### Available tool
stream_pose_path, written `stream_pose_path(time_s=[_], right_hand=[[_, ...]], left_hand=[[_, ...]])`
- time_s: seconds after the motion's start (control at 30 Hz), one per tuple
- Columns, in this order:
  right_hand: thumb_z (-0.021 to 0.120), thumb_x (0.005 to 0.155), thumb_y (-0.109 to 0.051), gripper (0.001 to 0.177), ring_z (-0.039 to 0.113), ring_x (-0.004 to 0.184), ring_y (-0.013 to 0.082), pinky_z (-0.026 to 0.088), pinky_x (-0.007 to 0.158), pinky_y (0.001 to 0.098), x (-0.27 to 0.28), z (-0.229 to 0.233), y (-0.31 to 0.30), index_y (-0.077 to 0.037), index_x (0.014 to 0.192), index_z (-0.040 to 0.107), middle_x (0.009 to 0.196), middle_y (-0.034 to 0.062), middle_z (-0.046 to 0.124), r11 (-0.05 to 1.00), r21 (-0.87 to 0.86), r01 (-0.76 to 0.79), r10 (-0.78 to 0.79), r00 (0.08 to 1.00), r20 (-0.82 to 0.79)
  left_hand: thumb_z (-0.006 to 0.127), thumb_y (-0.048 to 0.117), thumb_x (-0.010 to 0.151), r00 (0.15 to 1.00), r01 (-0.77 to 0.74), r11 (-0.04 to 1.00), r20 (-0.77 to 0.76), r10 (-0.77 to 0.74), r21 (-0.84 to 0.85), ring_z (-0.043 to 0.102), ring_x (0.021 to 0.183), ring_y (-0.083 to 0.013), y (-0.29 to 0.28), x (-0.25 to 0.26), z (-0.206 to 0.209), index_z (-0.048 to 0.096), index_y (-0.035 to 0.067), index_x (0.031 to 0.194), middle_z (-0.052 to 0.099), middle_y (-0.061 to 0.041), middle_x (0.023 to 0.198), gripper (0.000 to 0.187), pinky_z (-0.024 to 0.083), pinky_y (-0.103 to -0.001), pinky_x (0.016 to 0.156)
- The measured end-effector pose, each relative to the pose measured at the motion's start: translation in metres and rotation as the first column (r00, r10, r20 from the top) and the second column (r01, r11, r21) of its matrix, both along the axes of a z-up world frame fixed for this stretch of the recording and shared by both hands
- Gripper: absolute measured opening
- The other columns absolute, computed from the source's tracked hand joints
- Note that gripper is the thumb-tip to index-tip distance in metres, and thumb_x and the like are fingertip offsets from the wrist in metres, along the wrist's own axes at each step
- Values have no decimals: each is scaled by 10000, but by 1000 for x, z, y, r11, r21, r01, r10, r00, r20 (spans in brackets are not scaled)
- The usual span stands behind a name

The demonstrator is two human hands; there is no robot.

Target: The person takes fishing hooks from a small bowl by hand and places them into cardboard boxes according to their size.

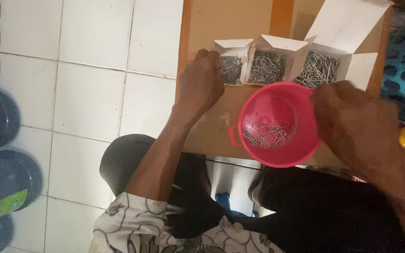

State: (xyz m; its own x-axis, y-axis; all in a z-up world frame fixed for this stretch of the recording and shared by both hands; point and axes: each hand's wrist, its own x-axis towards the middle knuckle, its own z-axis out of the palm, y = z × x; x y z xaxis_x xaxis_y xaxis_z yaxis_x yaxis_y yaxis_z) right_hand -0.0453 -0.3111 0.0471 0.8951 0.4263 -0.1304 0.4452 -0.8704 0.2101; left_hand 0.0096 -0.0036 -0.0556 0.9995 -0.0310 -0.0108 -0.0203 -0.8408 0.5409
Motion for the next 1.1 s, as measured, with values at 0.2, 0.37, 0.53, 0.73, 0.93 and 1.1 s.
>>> stream_pose_path(time_s=[0.2, 0.37, 0.53, 0.73, 0.93, 1.1], right_hand=[[590, 952, -237, 264, 673, 1163, 346, 629, 820, 449, -11, -30, 50, -210, 1208, 650, 1134, 91, 671, 954, 38, -296, 282, 852, -441], [623, 917, -243, 333, 683, 1079, 375, 568, 841, 471, 0, -77, 58, -163, 1240, 611, 1125, 137, 657, 924, -29, -381, 336, 847, -412], [583, 896, -49, 204, 757, 768, 394, 606, 626, 493, 5, -54, 74, -46, 1078, 676, 847, 172, 731, 905, 116, -410, 420, 811, -407], [538, 936, -156, 258, 737, 638, 288, 588, 590, 378, 21, -96, 38, -126, 796, 753, 698, 91, 723, 990, 45, -133, 132, 765, -630], [502, 1070, -349, 404, 625, 568, 128, 498, 630, 305, 38, -13, 40, -206, 729, 666, 610, -29, 613, 965, 201, 169, 41, 659, -751], [631, 988, -300, 330, 706, 617, 99, 499, 629, 284, 36, 10, 32, -144, 768, 821, 667, -21, 816, 763, 483, 429, 109, 651, -751]], left_hand=[[545, 72, 937, 990, 23, 997, -135, -32, -69, 706, 729, -304, 11, -3, 45, 610, 108, 935, 539, -42, 890, 75, 603, -487, 580], [607, 55, 935, 998, 8, 1000, -68, -7, 17, 726, 730, -299, 9, -13, 71, 640, 66, 932, 589, -85, 838, 34, 607, -474, 588], [609, 40, 930, 994, -46, 971, -104, 21, -234, 736, 746, -376, 8, -21, 81, 643, 62, 933, 626, -130, 818, 41, 573, -518, 605], [682, 73, 895, 995, -46, 826, -102, -14, -561, 688, 807, -231, 0, -25, 74, 680, 116, 904, 675, -95, 835, 44, 575, -479, 683], [704, 98, 927, 970, 44, 627, -117, -214, -778, 602, 717, -63, -13, -36, 103, 652, 117, 846, 655, 39, 777, 98, 502, -226, 667], [717, 97, 943, 945, 100, 584, -107, -310, -806, 620, 712, -68, -30, -42, 107, 652, 136, 851, 661, 41, 758, 120, 520, -236, 659]])
